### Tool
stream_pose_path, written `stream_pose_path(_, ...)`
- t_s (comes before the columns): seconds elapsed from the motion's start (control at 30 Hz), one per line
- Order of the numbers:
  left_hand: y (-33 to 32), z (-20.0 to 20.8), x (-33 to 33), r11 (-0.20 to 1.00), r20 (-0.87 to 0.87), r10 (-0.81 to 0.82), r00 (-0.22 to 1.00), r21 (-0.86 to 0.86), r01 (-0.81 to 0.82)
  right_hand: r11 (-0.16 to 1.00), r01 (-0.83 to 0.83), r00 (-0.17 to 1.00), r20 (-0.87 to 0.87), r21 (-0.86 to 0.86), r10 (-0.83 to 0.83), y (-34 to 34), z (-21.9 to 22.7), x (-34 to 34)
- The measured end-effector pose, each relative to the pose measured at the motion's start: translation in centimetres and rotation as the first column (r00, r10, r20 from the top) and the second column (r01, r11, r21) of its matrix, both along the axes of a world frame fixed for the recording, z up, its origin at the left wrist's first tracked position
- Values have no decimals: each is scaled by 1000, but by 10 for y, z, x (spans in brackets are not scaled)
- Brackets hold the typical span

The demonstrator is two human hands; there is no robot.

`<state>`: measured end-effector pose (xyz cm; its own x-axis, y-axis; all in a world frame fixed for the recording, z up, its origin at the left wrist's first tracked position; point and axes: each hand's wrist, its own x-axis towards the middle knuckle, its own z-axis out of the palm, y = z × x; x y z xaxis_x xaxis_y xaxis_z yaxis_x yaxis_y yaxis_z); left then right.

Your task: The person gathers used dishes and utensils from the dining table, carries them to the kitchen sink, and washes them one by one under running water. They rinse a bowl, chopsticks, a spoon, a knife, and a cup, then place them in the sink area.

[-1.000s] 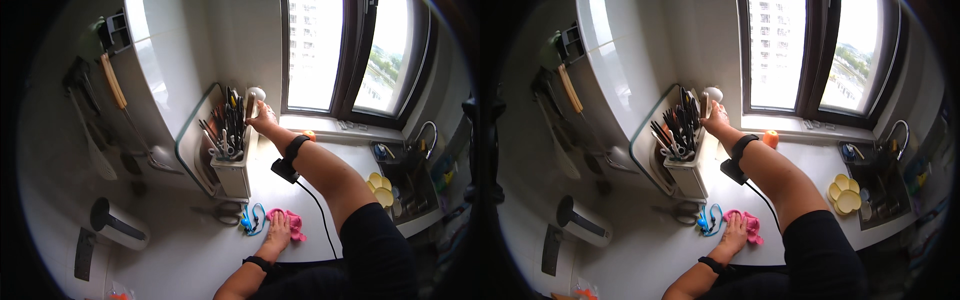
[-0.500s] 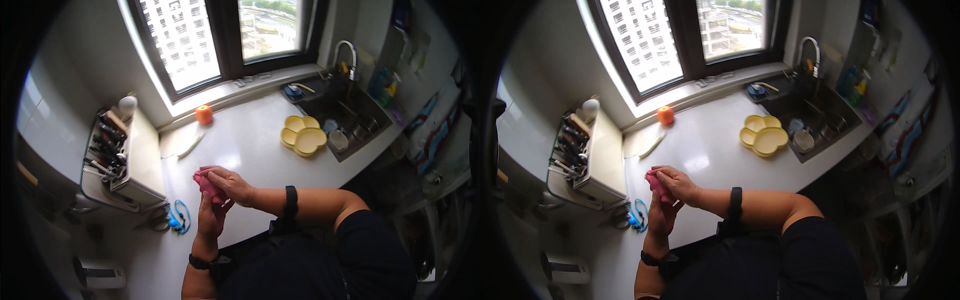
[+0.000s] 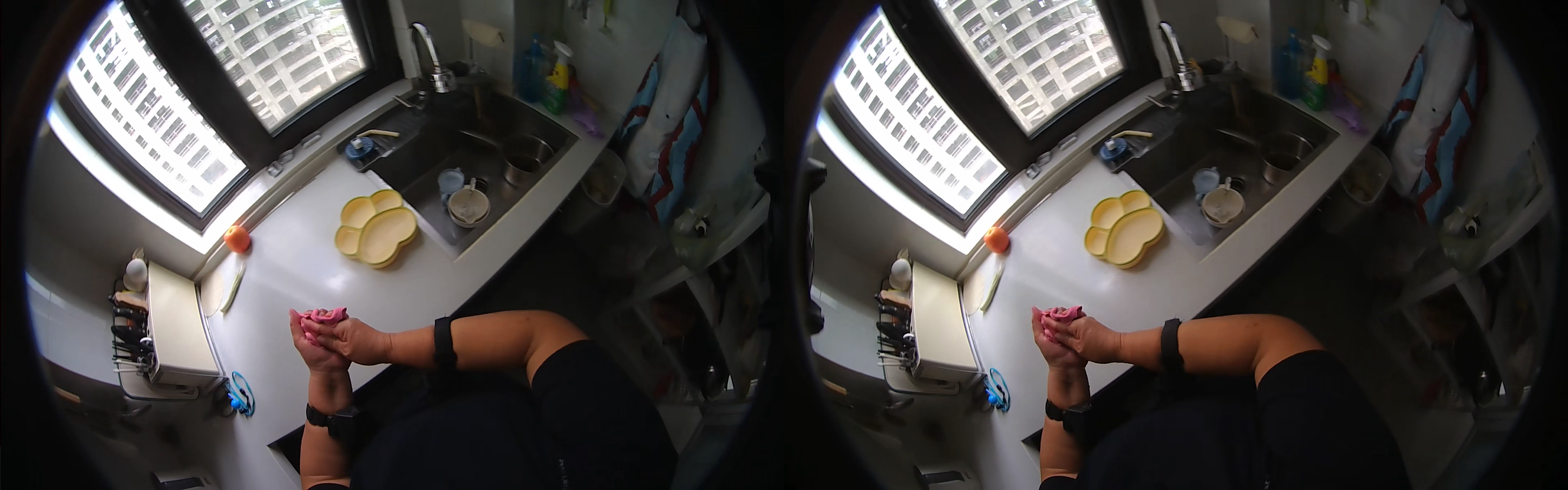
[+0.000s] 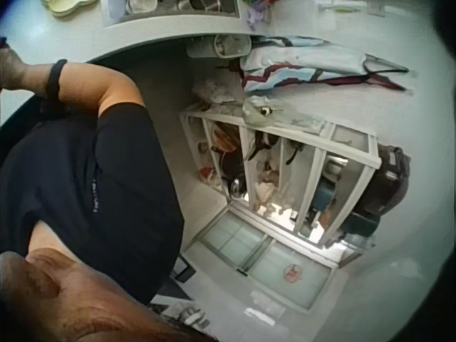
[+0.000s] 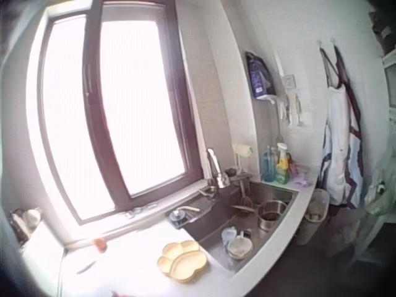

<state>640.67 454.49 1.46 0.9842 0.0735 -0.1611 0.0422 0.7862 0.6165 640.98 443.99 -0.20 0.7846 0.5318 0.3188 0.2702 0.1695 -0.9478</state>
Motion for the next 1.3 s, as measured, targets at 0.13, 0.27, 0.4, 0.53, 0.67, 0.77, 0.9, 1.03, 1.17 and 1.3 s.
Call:
stream_pose_path(0.13, -48, -15, 5, 979, -182, -189, 965, 36, 199, 955, -29, 907, 393, -294, 149, -76, -11, 16)
stream_pose_path(0.27, -34, -60, 14, 962, -180, -249, 952, -163, 221, 977, -27, 909, 402, -211, 112, -130, -7, 15)
stream_pose_path(0.4, 4, -67, 35, 765, 72, 104, 992, 631, -125, 963, 78, 984, 175, -257, -33, -192, -11, 32)
stream_pose_path(0.53, 50, -36, 54, 704, -143, 368, 919, 688, -175, 953, 173, 982, -26, -248, -185, -263, -8, 57)
stream_pose_path(0.67, 73, -45, 60, 399, -212, 403, 890, 916, 37, 867, 259, 939, -98, -427, -329, -335, 11, 93)
stream_pose_path(0.77, 102, -62, 62, -84, -212, 394, 894, 961, 265, 760, 330, 905, -40, -560, -423, -384, 50, 119)
stream_pose_path(0.9, 140, -104, 76, -534, -93, 281, 955, 812, 237, 651, 346, 809, -137, -676, -572, -436, 89, 153)
stream_pose_path(1.03, 108, -87, 81, -522, -73, 361, 930, 810, 266, 583, 360, 807, -70, -728, -586, -485, 98, 189)
stream_pose_path(1.17, 78, -83, 67, -595, 174, 343, 923, 801, 69, 624, 304, 844, -100, -720, -526, -511, 102, 228)
stream_pose_path(1.3, 15, -92, 51, -583, 196, 215, 957, 812, -35, 698, 131, 927, -162, -704, -338, -521, 88, 257)
